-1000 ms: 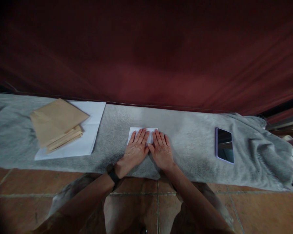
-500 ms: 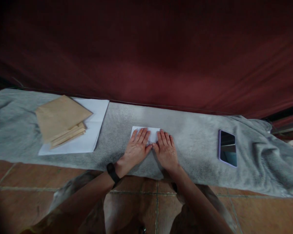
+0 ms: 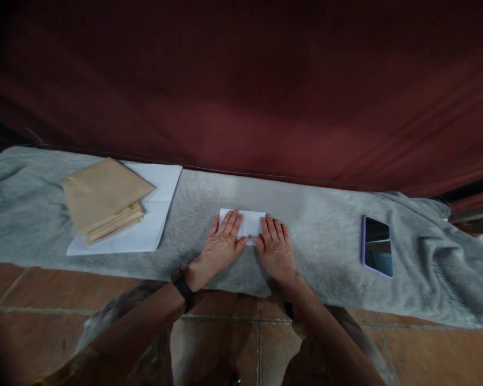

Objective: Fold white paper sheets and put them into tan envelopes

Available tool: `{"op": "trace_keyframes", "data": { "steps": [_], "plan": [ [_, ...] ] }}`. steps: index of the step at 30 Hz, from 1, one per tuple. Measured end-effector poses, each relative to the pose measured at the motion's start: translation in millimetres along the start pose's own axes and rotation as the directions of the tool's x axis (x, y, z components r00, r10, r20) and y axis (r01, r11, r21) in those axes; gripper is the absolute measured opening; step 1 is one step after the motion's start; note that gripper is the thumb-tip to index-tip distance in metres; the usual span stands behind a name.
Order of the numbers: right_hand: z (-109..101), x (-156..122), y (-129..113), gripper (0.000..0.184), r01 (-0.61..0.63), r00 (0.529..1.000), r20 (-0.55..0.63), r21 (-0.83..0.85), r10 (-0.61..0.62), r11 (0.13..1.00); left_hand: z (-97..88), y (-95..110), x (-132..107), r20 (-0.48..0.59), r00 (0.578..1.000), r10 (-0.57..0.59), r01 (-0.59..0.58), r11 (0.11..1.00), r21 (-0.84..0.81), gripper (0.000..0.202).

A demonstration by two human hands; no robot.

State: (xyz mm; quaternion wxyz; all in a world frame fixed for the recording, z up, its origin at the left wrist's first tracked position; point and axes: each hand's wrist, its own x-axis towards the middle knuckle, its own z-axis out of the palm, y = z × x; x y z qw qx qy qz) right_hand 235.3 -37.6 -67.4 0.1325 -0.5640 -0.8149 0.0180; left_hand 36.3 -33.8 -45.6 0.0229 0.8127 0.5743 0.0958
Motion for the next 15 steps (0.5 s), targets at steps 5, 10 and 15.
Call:
{"op": "trace_keyframes", "data": {
  "steps": [5,10,15],
  "plan": [
    [0.6,-0.2,0.6,0.063,-0.004,1.0,-0.001,0.0,0.004,1.0,-2.6,-6.1,-0.4,-0.006,1.0,-0.029,0.029,1.0,0.008,0.066],
    [-0.2,-0.8,1.6,0.063,-0.011,1.0,-0.006,0.007,0.011,1.0,-1.8,-11.5,0.7,-0.039,0.996,-0.075,0.076,0.997,0.014,0.064],
    [-2.2,-0.6,3.2,0.063,-0.013,1.0,0.002,0.012,0.013,1.0,-2.2,-15.1,2.2,-0.05,0.994,-0.098,0.099,0.995,0.021,0.062]
  ]
}}
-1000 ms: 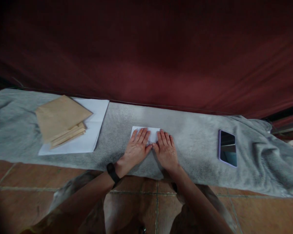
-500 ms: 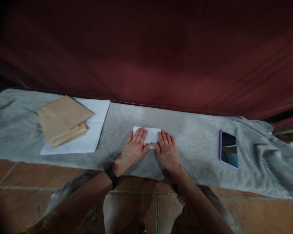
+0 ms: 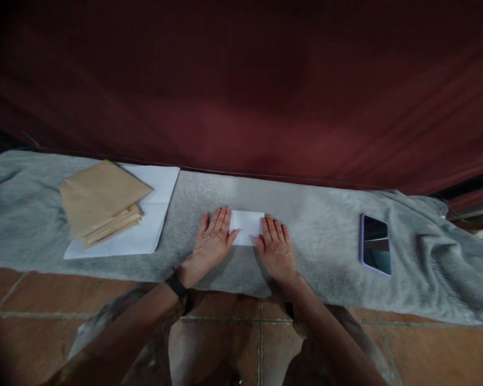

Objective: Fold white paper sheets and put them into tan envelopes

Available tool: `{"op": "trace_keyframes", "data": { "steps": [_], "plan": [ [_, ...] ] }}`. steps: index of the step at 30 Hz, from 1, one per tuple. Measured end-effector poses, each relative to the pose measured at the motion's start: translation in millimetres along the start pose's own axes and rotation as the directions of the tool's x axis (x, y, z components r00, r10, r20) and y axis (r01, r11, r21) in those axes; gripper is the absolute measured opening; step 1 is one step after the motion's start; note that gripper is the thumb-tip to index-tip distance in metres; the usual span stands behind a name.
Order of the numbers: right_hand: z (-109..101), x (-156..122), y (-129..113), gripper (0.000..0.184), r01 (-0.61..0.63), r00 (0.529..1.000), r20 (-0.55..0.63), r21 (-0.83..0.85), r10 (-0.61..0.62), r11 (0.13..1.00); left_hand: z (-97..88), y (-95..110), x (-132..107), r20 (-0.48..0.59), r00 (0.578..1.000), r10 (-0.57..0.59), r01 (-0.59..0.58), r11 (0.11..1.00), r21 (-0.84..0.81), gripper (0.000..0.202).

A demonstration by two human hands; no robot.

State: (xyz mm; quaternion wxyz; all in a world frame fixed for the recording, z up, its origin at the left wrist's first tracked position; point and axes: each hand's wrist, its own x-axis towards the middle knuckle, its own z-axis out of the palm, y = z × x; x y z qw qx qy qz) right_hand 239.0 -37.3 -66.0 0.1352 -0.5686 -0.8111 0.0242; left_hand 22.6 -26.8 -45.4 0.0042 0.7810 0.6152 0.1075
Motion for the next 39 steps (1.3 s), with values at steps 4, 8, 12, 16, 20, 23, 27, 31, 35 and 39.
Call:
{"op": "trace_keyframes", "data": {
  "steps": [4,8,12,16,20,23,27,31,35,39],
  "plan": [
    [-1.5,-0.2,-0.3,0.063,-0.006,1.0,0.01,-0.008,0.006,1.0,-0.6,-1.2,1.2,-0.013,1.0,-0.022,0.022,1.0,0.008,0.062],
    [-3.2,-0.8,0.9,0.062,-0.017,1.0,0.014,-0.008,0.017,1.0,-0.3,-3.3,2.2,-0.031,0.998,-0.054,0.054,0.998,0.028,0.062],
    [-5.3,-0.7,4.3,0.059,-0.037,0.999,0.024,-0.015,0.037,0.999,-1.0,-4.4,3.3,-0.038,0.997,-0.073,0.074,0.997,0.034,0.063],
    [-6.7,1.2,2.3,0.059,-0.057,0.998,0.018,-0.007,0.057,0.998,-3.8,3.5,2.7,-0.019,1.0,0.017,-0.017,1.0,-0.008,0.06],
    [-6.1,3.4,-6.1,0.057,-0.011,1.0,0.027,0.007,0.011,1.0,-3.9,19.5,0.1,0.014,0.981,0.196,-0.194,0.978,-0.083,0.056],
    [-4.9,4.3,-10.7,0.054,0.012,0.999,0.048,-0.005,-0.011,1.0,0.0,29.3,-0.6,0.038,0.966,0.254,-0.248,0.962,-0.118,0.053],
    [-4.5,4.7,-10.4,0.052,0.023,0.998,0.058,-0.022,-0.021,1.0,5.7,33.2,0.4,0.056,0.968,0.245,-0.237,0.963,-0.125,0.053],
    [-4.8,3.9,-9.2,0.053,0.032,0.999,0.045,-0.004,-0.032,0.999,7.4,28.6,0.9,0.054,0.973,0.225,-0.218,0.97,-0.109,0.054],
    [-3.9,1.6,-11.0,0.059,0.029,0.999,0.035,0.016,-0.029,0.999,5.2,21.4,1.7,0.044,0.982,0.181,-0.177,0.981,-0.082,0.056],
    [-2.4,-1.8,-13.6,0.06,0.038,0.999,0.019,0.02,-0.038,0.999,2.7,17.5,3.2,0.062,0.986,0.157,-0.153,0.986,-0.059,0.057]
  ]
}}
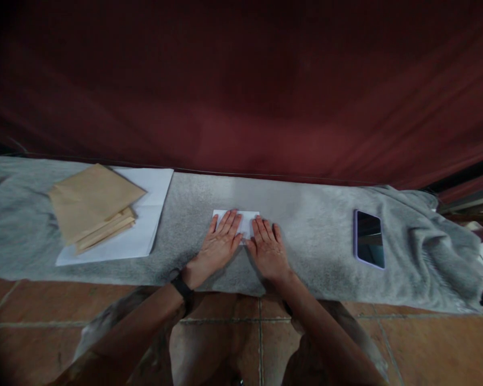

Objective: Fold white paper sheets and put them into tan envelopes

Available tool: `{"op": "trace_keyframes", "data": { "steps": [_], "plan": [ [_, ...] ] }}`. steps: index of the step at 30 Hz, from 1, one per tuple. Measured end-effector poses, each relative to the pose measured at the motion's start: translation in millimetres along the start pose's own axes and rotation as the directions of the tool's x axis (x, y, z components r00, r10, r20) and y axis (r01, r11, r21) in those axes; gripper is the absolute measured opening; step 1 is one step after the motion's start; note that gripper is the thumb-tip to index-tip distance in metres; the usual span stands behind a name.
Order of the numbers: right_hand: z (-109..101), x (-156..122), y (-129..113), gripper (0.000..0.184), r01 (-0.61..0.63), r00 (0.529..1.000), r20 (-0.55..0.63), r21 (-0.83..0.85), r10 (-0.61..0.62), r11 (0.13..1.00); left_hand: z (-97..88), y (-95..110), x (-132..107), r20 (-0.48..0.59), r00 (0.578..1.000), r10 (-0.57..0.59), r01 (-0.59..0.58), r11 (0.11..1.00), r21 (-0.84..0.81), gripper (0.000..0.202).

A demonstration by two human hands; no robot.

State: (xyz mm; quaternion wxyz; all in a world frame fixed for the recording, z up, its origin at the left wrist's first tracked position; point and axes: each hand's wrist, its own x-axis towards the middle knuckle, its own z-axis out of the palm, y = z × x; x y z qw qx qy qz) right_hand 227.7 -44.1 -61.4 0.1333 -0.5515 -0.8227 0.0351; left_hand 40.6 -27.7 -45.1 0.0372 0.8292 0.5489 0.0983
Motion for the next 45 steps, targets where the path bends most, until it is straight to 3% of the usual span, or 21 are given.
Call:
{"op": "trace_keyframes", "data": {
  "steps": [22,45],
  "plan": [
    [-6.3,-19.4,-10.6,0.068,0.131,0.991,-0.017,-0.007,-0.131,0.991,0.6,-3.5,1.1,0.02,1.0,0.01,-0.012,0.998,0.064,0.058],
    [-16.1,-26.8,-14.5,0.066,0.209,0.975,0.066,0.047,-0.211,0.977,-11.5,-16.0,14.3,-0.016,0.99,-0.143,0.143,0.99,-0.009,0.054]
  ]
}}
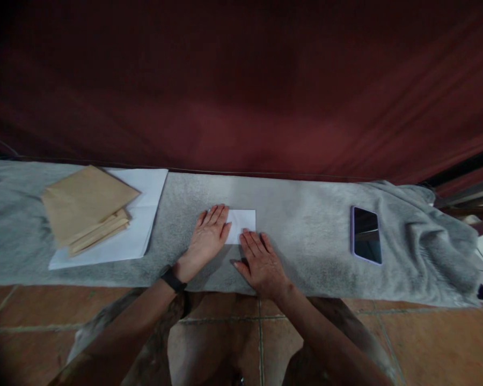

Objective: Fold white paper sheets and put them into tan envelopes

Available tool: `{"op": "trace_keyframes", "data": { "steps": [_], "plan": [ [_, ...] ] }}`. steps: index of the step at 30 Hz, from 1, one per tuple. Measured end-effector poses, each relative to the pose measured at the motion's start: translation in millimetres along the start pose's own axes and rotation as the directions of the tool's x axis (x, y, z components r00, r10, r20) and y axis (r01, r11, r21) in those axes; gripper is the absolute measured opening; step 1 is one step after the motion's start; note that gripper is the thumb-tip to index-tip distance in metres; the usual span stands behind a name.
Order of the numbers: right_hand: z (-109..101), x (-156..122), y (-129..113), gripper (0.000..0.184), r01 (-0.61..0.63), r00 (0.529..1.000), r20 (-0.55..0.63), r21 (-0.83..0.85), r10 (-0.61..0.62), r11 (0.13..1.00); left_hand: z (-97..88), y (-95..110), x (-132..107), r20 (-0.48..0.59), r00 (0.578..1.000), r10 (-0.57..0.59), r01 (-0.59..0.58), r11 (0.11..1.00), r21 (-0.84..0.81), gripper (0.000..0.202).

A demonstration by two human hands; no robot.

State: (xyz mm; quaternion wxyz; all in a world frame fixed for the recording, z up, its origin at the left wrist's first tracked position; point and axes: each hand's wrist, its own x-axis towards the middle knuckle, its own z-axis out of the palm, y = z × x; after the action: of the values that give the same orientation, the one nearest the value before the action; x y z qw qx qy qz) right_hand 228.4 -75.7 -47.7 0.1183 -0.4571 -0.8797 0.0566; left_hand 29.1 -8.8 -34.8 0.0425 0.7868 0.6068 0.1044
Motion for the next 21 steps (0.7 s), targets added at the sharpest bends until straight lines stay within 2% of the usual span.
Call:
{"op": "trace_keyframes", "data": {
  "steps": [10,14,16,18,21],
  "plan": [
    [-0.1,1.6,-0.4,0.06,0.003,1.0,-0.003,0.009,-0.003,1.0,-8.7,-4.6,8.9,-0.042,0.999,-0.015,0.015,1.0,-0.008,0.046],
    [-2.6,3.3,-0.1,0.057,0.0,1.0,0.006,0.022,0.0,1.0,-14.9,-10.7,13.2,-0.04,0.998,-0.054,0.051,0.996,-0.073,0.033],
    [-3.5,4.2,0.0,0.056,-0.001,1.0,0.01,0.034,0.001,0.999,-15.4,-17.0,16.4,-0.02,0.996,-0.089,0.084,0.981,-0.172,0.024],
    [-3.8,5.0,-0.1,0.055,-0.004,1.0,0.015,0.043,0.003,0.999,-13.6,-24.3,19.8,0.033,0.989,-0.143,0.146,0.93,-0.337,0.017],
    [-3.6,5.8,-0.6,0.056,-0.012,1.0,0.02,0.049,0.011,0.999,-9.6,-33.8,23.4,0.138,0.973,-0.184,0.23,0.744,-0.628,0.012]
  ]
}}
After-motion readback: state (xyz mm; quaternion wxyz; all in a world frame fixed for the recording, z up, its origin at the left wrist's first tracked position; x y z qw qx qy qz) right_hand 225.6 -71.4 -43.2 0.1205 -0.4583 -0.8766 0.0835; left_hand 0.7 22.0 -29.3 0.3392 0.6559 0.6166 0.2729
